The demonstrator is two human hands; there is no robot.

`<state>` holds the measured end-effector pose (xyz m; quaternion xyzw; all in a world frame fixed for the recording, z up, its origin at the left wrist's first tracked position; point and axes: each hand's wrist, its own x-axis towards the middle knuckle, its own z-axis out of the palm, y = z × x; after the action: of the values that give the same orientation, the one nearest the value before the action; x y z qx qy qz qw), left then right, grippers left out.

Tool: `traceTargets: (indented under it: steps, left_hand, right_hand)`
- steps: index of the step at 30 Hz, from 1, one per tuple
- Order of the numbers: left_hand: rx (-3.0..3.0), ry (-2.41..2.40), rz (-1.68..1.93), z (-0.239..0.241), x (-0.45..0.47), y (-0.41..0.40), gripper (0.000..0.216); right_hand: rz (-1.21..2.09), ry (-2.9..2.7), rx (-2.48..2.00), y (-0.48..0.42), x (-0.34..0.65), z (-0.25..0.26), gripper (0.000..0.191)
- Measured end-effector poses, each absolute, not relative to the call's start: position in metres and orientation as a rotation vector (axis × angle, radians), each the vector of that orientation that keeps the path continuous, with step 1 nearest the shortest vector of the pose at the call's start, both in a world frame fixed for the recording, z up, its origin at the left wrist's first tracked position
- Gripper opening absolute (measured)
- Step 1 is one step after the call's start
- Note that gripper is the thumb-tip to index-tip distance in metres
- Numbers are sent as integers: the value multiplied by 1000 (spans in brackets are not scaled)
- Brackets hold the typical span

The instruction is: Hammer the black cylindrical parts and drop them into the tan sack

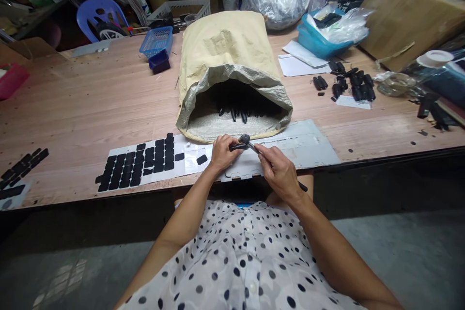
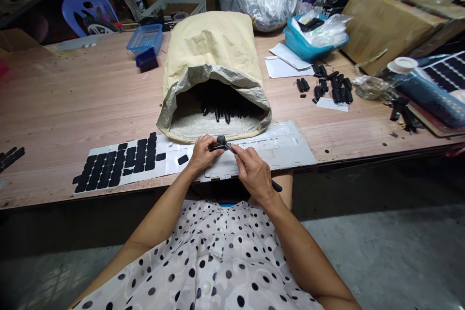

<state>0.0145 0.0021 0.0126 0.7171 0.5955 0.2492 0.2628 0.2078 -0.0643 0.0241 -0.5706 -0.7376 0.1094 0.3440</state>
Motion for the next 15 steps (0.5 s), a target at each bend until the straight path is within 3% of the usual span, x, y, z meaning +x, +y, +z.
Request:
traceTargets:
  steps: [15]
  left_hand:
    - [1930, 1589, 712, 15, 17, 0, 10]
  right_hand:
    - [139, -1935, -1636, -68, 214, 21, 39]
